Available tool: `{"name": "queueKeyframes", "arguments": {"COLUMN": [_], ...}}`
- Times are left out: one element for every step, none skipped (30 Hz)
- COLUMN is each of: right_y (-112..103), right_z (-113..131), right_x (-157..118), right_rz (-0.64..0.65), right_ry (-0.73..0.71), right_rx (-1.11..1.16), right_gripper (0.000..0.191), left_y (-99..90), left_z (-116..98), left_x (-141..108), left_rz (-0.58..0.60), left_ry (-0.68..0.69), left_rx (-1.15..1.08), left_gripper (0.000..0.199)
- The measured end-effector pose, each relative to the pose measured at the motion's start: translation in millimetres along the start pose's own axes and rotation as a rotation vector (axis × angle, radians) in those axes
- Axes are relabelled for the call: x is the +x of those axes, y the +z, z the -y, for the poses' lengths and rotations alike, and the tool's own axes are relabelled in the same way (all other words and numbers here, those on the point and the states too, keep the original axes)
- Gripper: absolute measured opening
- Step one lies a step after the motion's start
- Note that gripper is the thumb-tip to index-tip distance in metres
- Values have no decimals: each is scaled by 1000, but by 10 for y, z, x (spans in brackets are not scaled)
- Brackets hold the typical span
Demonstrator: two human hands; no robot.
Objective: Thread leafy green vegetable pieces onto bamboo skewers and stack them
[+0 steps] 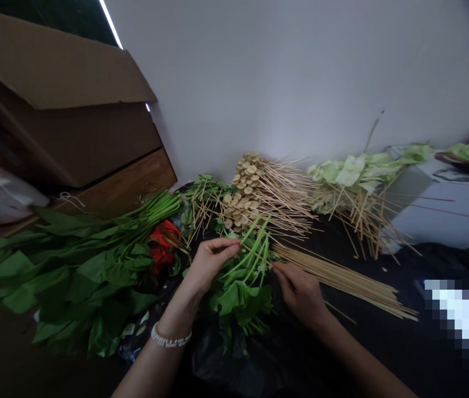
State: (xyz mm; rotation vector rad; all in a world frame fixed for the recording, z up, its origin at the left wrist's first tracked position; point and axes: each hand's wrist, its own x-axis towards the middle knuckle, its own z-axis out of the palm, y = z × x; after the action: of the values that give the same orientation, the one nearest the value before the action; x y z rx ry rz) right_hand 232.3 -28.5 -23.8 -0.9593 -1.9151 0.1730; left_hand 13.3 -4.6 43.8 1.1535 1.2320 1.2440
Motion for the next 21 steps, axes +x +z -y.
{"name": "queueKeyframes", "arguments": {"right_y": [2, 3, 4, 5, 5, 4, 4, 4, 4, 6, 8, 10, 14, 17, 20, 22, 24, 26, 27, 29, 32], "right_z": [-3, -5, -7, -9, -10, -10, -9, -9, -8, -7, -6, -5, -4, -2, -1, 1, 3, 5, 5, 4, 2], "right_x": [-1, -3, -5, -7, -8, -9, -11, -13, -15, -18, -21, -25, -28, -31, -33, -34, -34, -35, -36, -37, -40], "right_rz": [0, -1, 1, 3, 5, 8, 11, 13, 16, 18, 22, 24, 26, 29, 31, 35, 38, 39, 38, 36, 35], "right_ry": [0, -2, -3, -4, -5, -4, -3, 0, 2, 2, 2, 0, -1, -2, -2, -3, -5, -9, -14, -17, -20], "right_rx": [-2, -4, -7, -10, -14, -19, -24, -29, -33, -36, -38, -38, -38, -39, -40, -38, -36, -35, -35, -36, -39], "right_gripper": [21, 21, 21, 21, 21, 21, 21, 21, 21, 21, 21, 22, 22, 21, 21, 21, 21, 21, 22, 22, 22], "left_y": [0, 0, -1, -2, -4, -5, -7, -9, -11, -13, -15, -16, -18, -19, -20, -21, -21, -21, -21, -19, -17], "left_z": [-3, -6, -8, -10, -10, -10, -8, -5, -1, 3, 7, 11, 14, 17, 20, 23, 25, 27, 29, 31, 34], "left_x": [-2, -4, -7, -8, -9, -9, -7, -5, -3, 0, 3, 6, 9, 12, 14, 17, 20, 23, 25, 26, 26], "left_rz": [-2, -3, -6, -7, -8, -10, -13, -18, -22, -24, -24, -22, -18, -16, -13, -9, -2, 9, 22, 34, 42], "left_ry": [1, 1, 1, 1, 1, 1, 1, 1, -2, -6, -9, -12, -15, -18, -21, -27, -37, -50, -65, -83, -98], "left_rx": [6, 11, 13, 15, 17, 20, 25, 31, 39, 49, 58, 65, 71, 73, 71, 64, 57, 50, 45, 42, 41], "left_gripper": [28, 28, 27, 27, 27, 27, 26, 26, 26, 26, 26, 26, 26, 25, 25, 25, 25, 26, 26, 26, 27]}}
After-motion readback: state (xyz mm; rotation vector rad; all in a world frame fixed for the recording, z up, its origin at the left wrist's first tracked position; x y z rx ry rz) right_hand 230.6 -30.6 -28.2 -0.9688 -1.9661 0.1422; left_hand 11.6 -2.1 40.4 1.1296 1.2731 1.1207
